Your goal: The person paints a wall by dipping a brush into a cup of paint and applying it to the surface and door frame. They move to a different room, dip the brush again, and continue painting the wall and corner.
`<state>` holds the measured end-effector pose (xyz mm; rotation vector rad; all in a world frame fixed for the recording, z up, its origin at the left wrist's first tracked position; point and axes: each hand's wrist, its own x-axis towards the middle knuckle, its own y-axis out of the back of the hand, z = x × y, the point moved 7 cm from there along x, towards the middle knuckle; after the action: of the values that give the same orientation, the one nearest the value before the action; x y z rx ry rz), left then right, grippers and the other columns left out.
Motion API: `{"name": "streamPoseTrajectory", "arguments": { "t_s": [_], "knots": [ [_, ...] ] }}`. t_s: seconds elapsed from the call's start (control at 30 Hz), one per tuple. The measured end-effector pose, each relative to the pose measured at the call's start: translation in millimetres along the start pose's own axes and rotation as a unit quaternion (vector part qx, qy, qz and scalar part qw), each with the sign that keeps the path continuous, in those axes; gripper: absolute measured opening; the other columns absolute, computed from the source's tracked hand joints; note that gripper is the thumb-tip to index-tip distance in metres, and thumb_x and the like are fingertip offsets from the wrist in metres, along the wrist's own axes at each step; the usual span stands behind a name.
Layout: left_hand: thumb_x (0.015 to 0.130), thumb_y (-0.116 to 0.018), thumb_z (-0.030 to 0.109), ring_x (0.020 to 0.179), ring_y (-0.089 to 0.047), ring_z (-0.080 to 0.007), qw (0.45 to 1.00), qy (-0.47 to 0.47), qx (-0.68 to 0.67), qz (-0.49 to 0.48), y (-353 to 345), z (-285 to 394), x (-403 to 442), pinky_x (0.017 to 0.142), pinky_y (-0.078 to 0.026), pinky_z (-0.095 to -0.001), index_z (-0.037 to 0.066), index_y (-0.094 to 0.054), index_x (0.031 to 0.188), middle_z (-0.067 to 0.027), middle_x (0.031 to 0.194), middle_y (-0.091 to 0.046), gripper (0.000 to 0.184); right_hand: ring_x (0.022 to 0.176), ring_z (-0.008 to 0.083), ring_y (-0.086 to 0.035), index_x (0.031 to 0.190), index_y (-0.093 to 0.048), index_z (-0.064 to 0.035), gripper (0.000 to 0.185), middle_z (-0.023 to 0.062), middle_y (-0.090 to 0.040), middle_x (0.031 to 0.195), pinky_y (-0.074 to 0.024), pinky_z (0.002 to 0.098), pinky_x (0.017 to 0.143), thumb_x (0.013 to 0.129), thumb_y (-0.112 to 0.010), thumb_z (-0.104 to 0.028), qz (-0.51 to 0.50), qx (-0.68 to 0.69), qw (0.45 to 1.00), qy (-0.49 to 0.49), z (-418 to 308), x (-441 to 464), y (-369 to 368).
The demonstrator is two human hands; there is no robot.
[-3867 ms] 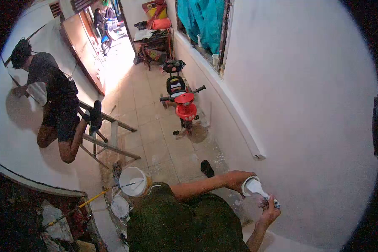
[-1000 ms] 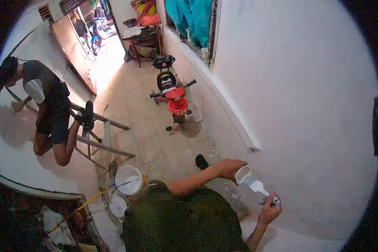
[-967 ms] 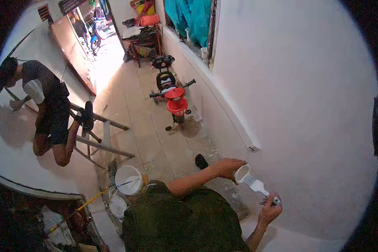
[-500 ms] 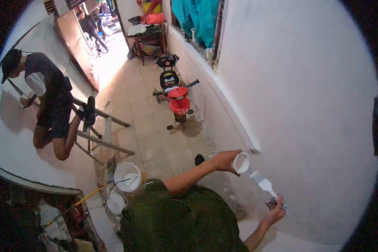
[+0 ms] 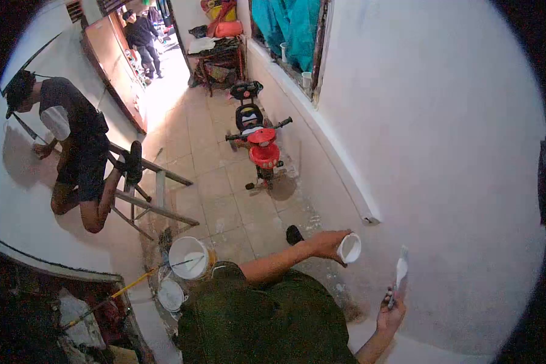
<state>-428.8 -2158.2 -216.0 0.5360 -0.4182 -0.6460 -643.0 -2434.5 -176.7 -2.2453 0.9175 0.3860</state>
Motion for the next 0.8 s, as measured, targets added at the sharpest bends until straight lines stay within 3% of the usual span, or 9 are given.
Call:
{"name": "streamPoseTrajectory", "arguments": {
  "t_s": [0.07,0.17,0.23,0.37,0.47,0.53,0.63,0.7,0.8],
  "knots": [
    [0.064,-0.093,0.056,0.125,-0.059,-0.0394,0.99,0.059,-0.036,-0.125,-3.3,14.5,4.4,0.103,-0.049,-0.0493,0.006,-0.045,0.142,-0.0195,0.131,-0.062,0.105,0.07,0.0135,-0.061,0.133,-0.054,0.0087,0.038,0.0123,-0.066,0.097,-0.0514,0.023,0.056,0.1,-0.061,-0.01,-0.002,0.036,0.999,-0.039,16.3,5.5,11.2],
    [0.063,-0.094,0.055,0.124,-0.06,-0.0392,0.99,0.024,-0.071,-0.118,-3.7,27.8,1.5,0.102,-0.05,-0.0487,0.007,-0.046,0.14,-0.0191,0.129,-0.063,0.103,0.057,0.0086,-0.047,0.135,-0.053,0.0071,0.038,0.0084,-0.06,0.087,-0.0374,0.0233,0.042,0.103,-0.057,-0.014,-0.026,0.065,0.994,-0.089,42.7,19.0,30.3],
    [0.062,-0.094,0.054,0.124,-0.06,-0.0393,0.989,0.032,-0.063,-0.129,-8.7,28.8,1.5,0.102,-0.05,-0.0487,0.007,-0.046,0.14,-0.0189,0.129,-0.063,0.103,0.052,0.0076,-0.038,0.13,-0.055,0.0035,0.033,0.0062,-0.056,0.082,-0.0293,0.0245,0.039,0.105,-0.054,-0.018,0.06,-0.009,0.995,-0.075,52.8,31.8,46.2],
    [0.062,-0.095,0.053,0.125,-0.06,-0.0397,0.985,0.032,-0.051,-0.164,-19.1,29.4,1.5,0.103,-0.05,-0.048,0.006,-0.045,0.142,-0.0196,0.131,-0.062,0.105,0.052,0.0079,-0.037,0.124,-0.057,-0.0006,0.026,0.004,-0.052,0.075,-0.03,0.0232,0.041,0.106,-0.053,-0.018,0.132,-0.101,0.986,-0.014,43.2,67.5,58.5],
    [0.062,-0.095,0.053,0.127,-0.059,-0.0391,0.991,0.025,-0.028,-0.128,-24.8,18.7,-3.5,0.105,-0.049,-0.047,0.006,-0.044,0.144,-0.0197,0.134,-0.061,0.107,0.053,0.0086,-0.036,0.121,-0.058,-0.0014,0.024,0.0017,-0.05,0.074,-0.0295,0.024,0.042,0.106,-0.054,-0.019,0.125,-0.014,0.992,-0.019,26.2,134.1,99.6],
    [0.062,-0.095,0.053,0.127,-0.058,-0.0387,0.991,0.01,-0.041,-0.127,-34.2,9.0,-2.6,0.105,-0.049,-0.047,0.006,-0.044,0.144,-0.0198,0.135,-0.061,0.108,0.053,0.0087,-0.037,0.12,-0.059,-0.0003,0.026,-0.0003,-0.046,0.072,-0.0298,0.0252,0.044,0.105,-0.057,-0.022,0.115,-0.117,0.984,0.076,-11.4,140.7,88.1],
    [0.062,-0.095,0.054,0.127,-0.059,-0.0384,0.992,-0.01,-0.054,-0.116,-43.5,-3.3,-6.9,0.104,-0.05,-0.0474,0.007,-0.043,0.145,-0.0193,0.135,-0.061,0.109,0.057,0.0091,-0.039,0.123,-0.06,0.0022,0.032,-0.0017,-0.043,0.074,-0.0297,0.0258,0.047,0.105,-0.059,-0.024,0.148,-0.136,0.963,0.179,-67.4,116.3,67.4],
    [0.062,-0.094,0.054,0.127,-0.059,-0.0385,0.993,-0.012,-0.054,-0.105,-36.9,-1.3,-10.1,0.103,-0.05,-0.0479,0.007,-0.043,0.146,-0.0186,0.135,-0.061,0.109,0.054,0.0114,-0.048,0.142,-0.058,-0.0061,0.046,-0.0033,-0.053,0.074,-0.0405,0.0311,0.047,0.101,-0.06,-0.027,0.125,-0.119,0.968,0.181,-97.8,109.0,75.9],
    [0.062,-0.094,0.056,0.125,-0.06,-0.039,0.987,0.014,-0.044,-0.154,-31.7,3.4,-15.5,0.102,-0.05,-0.0485,0.007,-0.043,0.146,-0.0176,0.136,-0.061,0.11,0.065,0.0105,-0.044,0.134,-0.066,-0.0076,0.036,-0.0007,-0.049,0.08,-0.0395,0.0299,0.057,0.104,-0.06,-0.028,0.272,-0.203,0.884,0.321,-163.9,4.0,-3.6]
  ]
}}
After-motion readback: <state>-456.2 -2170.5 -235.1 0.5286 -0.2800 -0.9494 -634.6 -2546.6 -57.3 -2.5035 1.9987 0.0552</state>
